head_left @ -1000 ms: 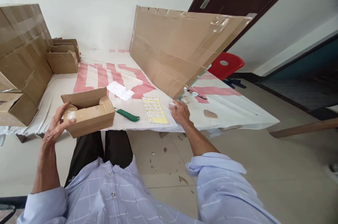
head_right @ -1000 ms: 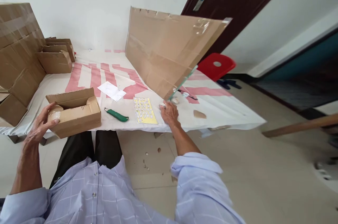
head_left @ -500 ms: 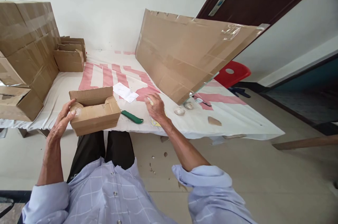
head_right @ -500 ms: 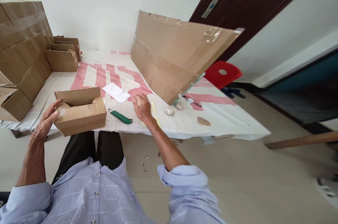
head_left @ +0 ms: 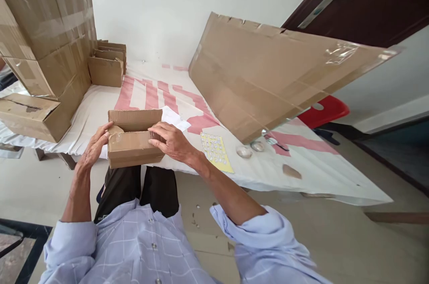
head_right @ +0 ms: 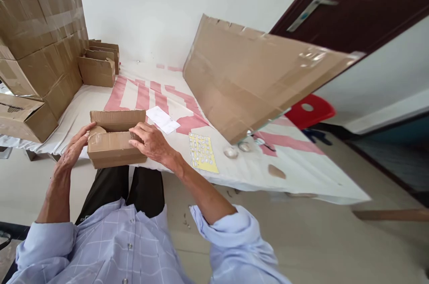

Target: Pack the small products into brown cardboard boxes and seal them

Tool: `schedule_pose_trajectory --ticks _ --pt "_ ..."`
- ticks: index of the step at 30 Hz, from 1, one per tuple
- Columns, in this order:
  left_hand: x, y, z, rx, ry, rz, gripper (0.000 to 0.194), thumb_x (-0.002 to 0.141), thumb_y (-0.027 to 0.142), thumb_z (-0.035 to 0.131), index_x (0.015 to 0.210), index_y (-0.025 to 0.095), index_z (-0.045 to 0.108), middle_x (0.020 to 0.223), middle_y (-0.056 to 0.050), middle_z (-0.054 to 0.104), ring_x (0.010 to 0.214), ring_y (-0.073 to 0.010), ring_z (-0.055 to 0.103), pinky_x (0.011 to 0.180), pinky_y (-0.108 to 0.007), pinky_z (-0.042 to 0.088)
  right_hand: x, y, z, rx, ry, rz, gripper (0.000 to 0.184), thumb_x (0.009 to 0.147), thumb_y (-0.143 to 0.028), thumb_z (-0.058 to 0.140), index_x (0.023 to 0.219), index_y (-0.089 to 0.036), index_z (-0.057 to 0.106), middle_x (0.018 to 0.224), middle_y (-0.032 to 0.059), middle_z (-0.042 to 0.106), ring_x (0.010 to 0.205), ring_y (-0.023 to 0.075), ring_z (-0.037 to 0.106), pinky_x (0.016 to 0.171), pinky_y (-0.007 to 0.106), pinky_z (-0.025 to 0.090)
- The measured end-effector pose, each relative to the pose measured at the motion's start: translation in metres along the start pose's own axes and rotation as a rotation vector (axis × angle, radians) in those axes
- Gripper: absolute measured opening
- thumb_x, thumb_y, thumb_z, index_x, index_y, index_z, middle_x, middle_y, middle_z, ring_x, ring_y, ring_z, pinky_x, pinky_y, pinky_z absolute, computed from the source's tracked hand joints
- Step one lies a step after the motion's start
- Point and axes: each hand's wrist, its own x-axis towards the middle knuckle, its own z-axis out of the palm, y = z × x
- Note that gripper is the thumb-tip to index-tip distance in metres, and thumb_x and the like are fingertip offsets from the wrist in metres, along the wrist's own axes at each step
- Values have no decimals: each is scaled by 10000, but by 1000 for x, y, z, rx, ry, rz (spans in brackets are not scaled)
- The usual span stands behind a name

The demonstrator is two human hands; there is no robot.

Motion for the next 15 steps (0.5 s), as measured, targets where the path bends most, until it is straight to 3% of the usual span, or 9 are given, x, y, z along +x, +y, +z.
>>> schedule_pose_trajectory --ticks 3,5,10,15 --pt "1 -5 0 41 11 21 715 1052 692 591 1625 268 652 1742 -112 580 1607 -423 507 1325 -574 455 -20 -18 -9 -20 116 -58 164 1111 -247 658 1212 -250 788 1167 104 815 1107 274 769 1010 466 641" --pt "2 -8 1 42 3 9 739 1034 686 619 1642 265 631 1741 -113 576 1590 -411 527 1355 -569 415 -35 -30 -12 -38 125 -105 146 1116 -231 651 1129 -250 795 1102 94 814 1055 257 771 966 436 648" --pt "2 -10 3 4 -23 -16 918 901 693 788 1681 260 573 1751 -137 545 1574 -446 535 1239 -556 551 -60 -42 2 -75 95 -177 159 1095 -218 675 1046 -248 824 1066 94 802 985 242 735 889 413 629" --pt "2 -11 3 -18 -25 -21 964 815 622 901 1666 300 581 1763 -144 519 1561 -473 545 1105 -556 646 -59 -41 12 -60 85 -102 307 1133 -275 582 940 -271 820 1014 85 773 964 247 700 890 429 610"
